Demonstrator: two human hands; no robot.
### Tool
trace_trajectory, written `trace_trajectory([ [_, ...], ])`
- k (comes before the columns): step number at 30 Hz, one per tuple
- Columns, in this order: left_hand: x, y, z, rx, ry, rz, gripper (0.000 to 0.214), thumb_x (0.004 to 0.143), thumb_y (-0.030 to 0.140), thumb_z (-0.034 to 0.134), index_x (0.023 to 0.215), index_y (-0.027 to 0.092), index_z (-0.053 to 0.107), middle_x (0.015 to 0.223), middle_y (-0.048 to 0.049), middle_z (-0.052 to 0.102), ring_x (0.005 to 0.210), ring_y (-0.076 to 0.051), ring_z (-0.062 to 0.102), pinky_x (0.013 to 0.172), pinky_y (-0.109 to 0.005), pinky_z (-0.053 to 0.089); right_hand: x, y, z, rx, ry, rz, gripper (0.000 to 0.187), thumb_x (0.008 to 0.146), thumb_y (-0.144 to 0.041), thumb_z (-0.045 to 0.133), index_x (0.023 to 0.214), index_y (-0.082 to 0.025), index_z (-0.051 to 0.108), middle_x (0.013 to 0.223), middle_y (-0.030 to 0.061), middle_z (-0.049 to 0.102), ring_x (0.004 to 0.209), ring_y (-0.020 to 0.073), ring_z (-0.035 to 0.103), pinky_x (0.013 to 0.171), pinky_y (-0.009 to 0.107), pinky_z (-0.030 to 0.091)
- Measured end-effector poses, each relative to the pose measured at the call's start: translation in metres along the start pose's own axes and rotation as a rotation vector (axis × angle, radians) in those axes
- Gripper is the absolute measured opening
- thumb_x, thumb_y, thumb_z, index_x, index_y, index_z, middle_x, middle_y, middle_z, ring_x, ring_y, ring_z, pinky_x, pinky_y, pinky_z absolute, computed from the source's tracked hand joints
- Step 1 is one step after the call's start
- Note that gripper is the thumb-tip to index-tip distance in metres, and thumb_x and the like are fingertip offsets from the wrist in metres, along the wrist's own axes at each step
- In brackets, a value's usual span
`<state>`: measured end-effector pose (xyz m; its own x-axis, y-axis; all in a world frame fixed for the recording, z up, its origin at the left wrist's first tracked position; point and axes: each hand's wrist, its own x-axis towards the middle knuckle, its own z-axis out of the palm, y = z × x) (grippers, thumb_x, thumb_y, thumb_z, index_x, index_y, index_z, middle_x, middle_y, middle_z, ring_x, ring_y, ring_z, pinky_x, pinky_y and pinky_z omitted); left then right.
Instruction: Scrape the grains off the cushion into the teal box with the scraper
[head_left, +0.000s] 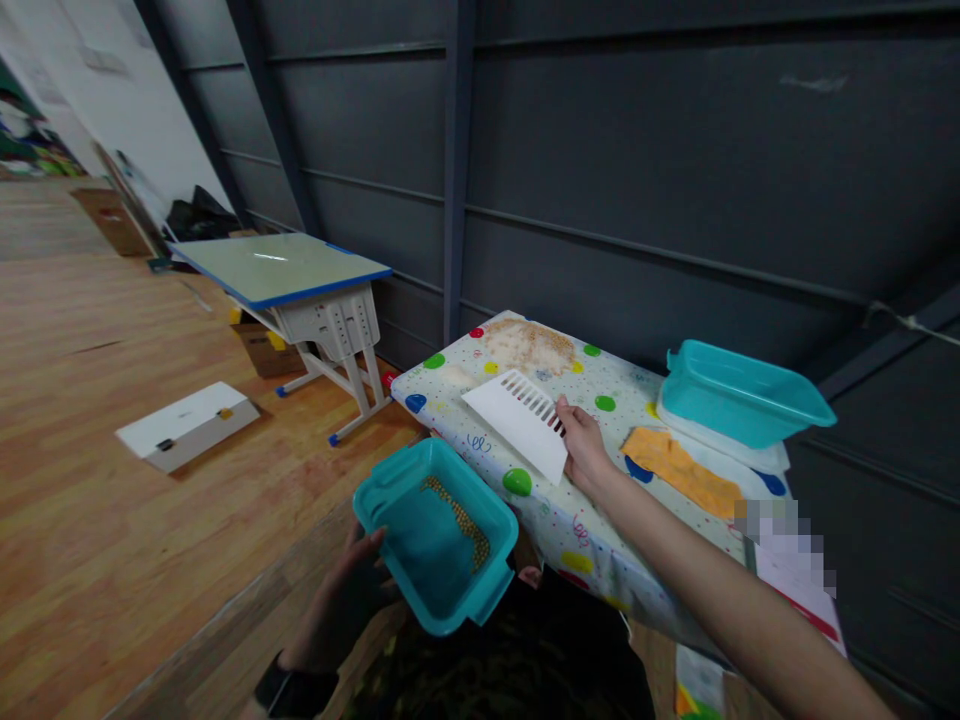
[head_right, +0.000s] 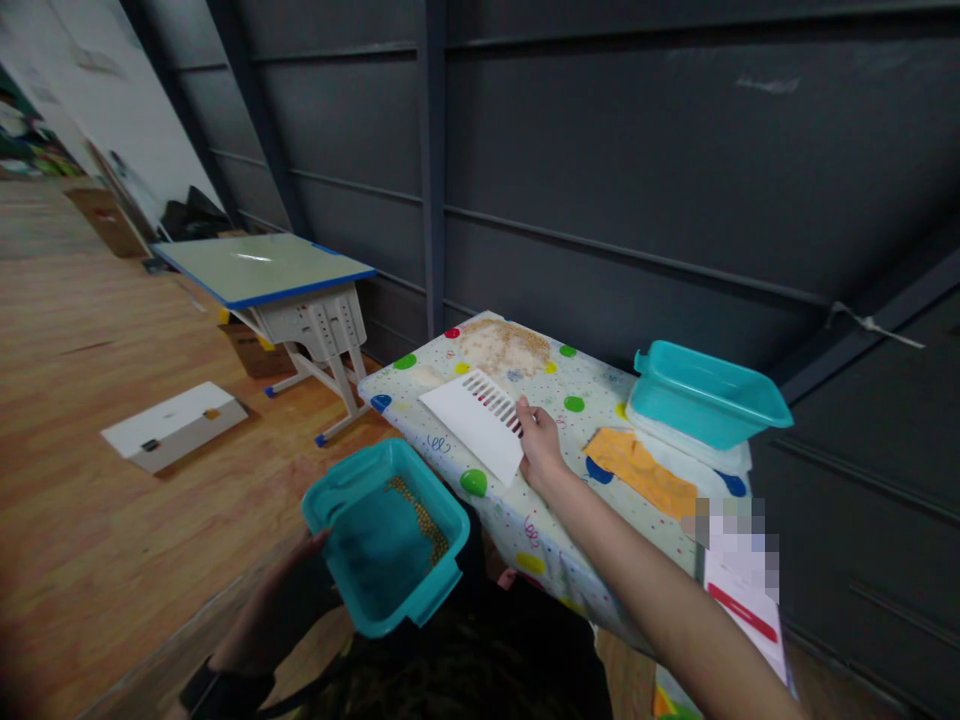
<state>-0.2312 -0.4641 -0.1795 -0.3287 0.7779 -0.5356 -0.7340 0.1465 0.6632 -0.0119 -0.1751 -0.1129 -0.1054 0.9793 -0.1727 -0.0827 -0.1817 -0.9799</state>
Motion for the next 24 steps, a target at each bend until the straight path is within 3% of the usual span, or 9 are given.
trace_trajectory([
  [5,0.006,-0.01,0.008,0.042,0.005,0.033,0.085,0.093,0.042,0.094,0.168,0.035,0.054,0.122,-0.0062,0.086,0.086,-0.025,0.085,0.088,-0.045,0.074,0.004,-0.002,-0.021,-0.064,0.046,-0.077,0.075,0.072,-0.099,0.082,0.082,-0.031,0.05,0.066,-0.003,0.063,0.068,0.0233,0.067,0.066,0.038,0.061],
  [8,0.009,-0.015,0.011,0.054,0.008,0.028,0.077,0.097,0.041,0.09,0.165,0.036,0.056,0.118,-0.0049,0.085,0.087,-0.025,0.085,0.086,-0.045,0.073,-0.001,-0.001,-0.029,-0.083,0.065,-0.104,0.076,0.071,-0.099,0.081,0.08,-0.031,0.048,0.066,-0.003,0.061,0.067,0.0219,0.065,0.067,0.038,0.06],
  [13,0.005,-0.014,0.014,0.05,-0.007,0.046,0.073,0.097,0.042,0.092,0.162,0.034,0.059,0.085,0.005,0.071,0.072,-0.021,0.076,0.074,-0.036,0.067,-0.019,0.002,-0.042,-0.031,0.059,-0.042,0.07,0.069,-0.092,0.088,0.084,-0.032,0.055,0.073,0.0008,0.073,0.074,0.0262,0.073,0.07,0.041,0.065],
  [19,0.007,-0.011,0.029,0.046,0.004,0.038,0.084,0.092,0.043,0.094,0.164,0.035,0.051,0.101,-0.0016,0.078,0.092,-0.033,0.086,0.087,-0.05,0.071,-0.037,0.005,-0.062,-0.124,0.008,0.005,0.072,0.065,-0.093,0.09,0.081,-0.03,0.059,0.072,0.0021,0.073,0.067,0.025,0.07,0.062,0.039,0.061],
  [24,0.018,-0.021,0.034,0.019,-0.051,0.04,0.101,0.089,0.044,0.098,0.172,0.036,0.04,0.091,0.0037,0.073,0.075,-0.026,0.082,0.085,-0.048,0.072,-0.041,-0.001,-0.074,-0.15,0.019,0.047,0.066,0.067,-0.086,0.093,0.082,-0.029,0.062,0.076,0.0038,0.075,0.067,0.0249,0.071,0.061,0.038,0.061],
])
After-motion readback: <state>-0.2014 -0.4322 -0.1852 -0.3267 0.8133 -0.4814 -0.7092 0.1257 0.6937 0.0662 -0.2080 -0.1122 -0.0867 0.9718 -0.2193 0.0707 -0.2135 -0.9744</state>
